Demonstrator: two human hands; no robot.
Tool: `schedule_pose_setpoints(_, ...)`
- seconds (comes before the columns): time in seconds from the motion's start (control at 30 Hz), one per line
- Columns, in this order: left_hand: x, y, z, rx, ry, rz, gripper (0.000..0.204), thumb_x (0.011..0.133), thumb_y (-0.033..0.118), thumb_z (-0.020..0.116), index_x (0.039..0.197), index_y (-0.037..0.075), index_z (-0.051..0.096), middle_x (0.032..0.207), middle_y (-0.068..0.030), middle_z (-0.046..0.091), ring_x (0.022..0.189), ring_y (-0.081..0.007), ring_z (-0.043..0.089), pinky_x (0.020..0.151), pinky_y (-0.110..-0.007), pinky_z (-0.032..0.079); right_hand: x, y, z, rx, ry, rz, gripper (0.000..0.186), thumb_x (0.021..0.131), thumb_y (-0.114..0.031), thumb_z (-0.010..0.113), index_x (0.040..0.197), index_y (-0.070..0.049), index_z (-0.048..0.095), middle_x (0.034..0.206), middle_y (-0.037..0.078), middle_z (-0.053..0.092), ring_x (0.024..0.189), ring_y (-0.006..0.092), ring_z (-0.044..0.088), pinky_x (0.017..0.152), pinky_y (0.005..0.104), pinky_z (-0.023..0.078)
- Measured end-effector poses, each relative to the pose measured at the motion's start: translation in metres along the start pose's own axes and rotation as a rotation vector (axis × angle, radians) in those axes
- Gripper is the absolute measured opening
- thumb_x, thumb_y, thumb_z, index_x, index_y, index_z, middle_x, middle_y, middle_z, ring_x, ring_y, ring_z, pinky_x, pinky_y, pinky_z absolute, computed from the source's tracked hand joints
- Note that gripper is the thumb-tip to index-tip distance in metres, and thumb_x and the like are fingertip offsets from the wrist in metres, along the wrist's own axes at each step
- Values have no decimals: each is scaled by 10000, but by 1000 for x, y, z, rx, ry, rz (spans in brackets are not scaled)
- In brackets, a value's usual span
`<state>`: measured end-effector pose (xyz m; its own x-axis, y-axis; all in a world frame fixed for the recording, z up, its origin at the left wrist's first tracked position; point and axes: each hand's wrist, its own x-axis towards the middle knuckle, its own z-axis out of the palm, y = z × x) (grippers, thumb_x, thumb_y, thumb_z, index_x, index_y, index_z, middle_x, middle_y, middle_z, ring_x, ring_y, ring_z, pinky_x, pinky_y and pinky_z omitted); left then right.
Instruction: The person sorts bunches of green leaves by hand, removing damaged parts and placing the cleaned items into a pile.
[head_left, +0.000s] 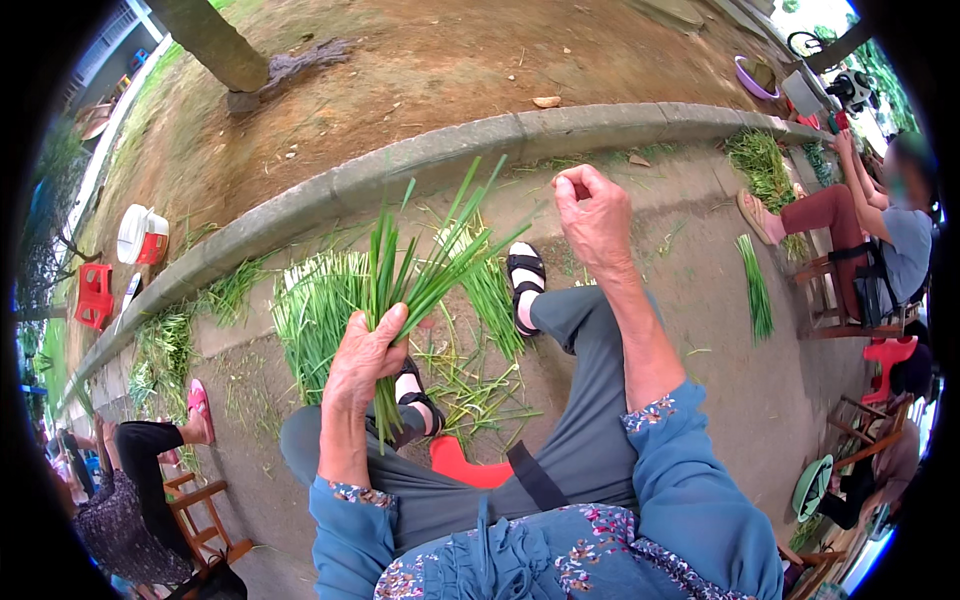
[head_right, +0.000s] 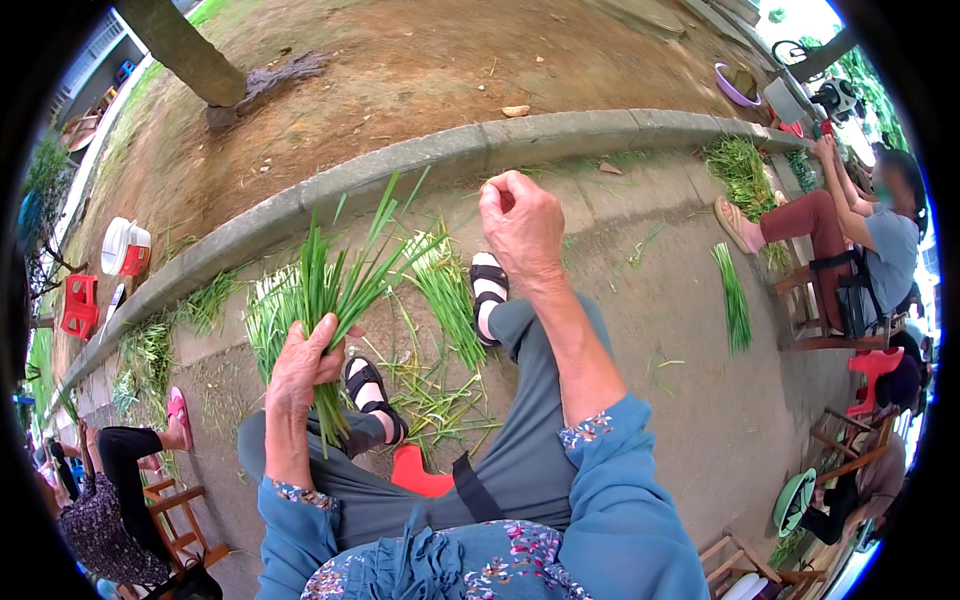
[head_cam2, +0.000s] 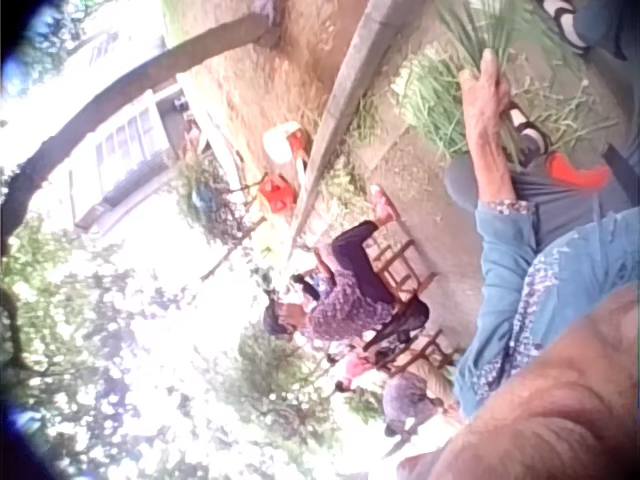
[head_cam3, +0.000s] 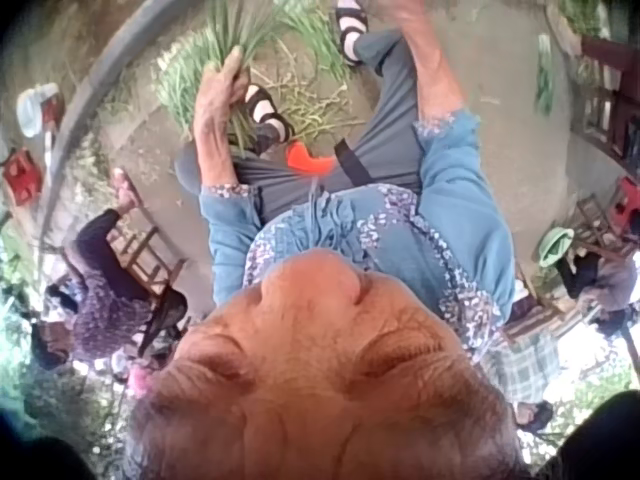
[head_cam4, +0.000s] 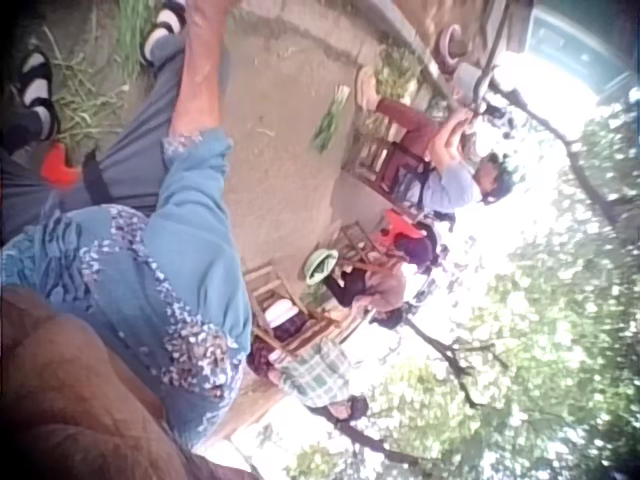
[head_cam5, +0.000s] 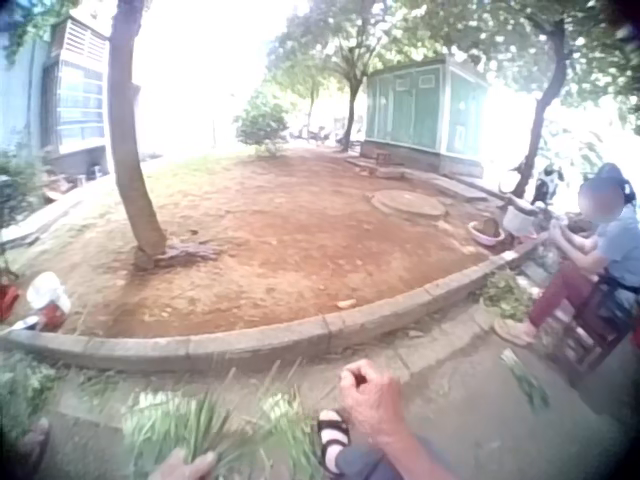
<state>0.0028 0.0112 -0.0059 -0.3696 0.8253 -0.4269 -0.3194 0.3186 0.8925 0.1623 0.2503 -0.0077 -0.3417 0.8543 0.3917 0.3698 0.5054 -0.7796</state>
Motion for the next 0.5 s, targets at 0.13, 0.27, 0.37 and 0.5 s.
schedule_pose_setpoints(0.13,2,0,-1,-23,7,7,431,887,398,576,897,-27,647,449,79,312,365,-23,228,364,-223,141,-3,-13,-5,181,-77,-22,140,791,-134,672,765,-12,609,709,62,640,627,129,602,599,283,482)
schedule_pose_setpoints(0.27,3,-1,-1,-29,-6,6,426,888,392,577,901,-29,645,448,77,319,363,-23,229,364,-222,142,-8,-28,-6,300,-100,-166,95,803,-94,653,801,-4,623,729,71,635,655,138,599,619,279,478)
schedule_pose_setpoints(0.37,1,-2,-2,-29,8,-8,420,891,383,576,905,-31,644,448,77,320,363,-21,228,362,-220,142,-10,-40,-9,282,-122,-290,50,795,-73,649,816,-30,634,758,72,631,702,173,608,657,296,472)
schedule_pose_setpoints(0.5,3,-1,-1,-20,7,-18,411,895,369,575,908,-36,643,449,80,319,362,-19,228,359,-216,141,-11,-40,-6,139,-169,-534,115,767,-70,664,878,-88,641,801,47,621,765,217,598,728,337,440)
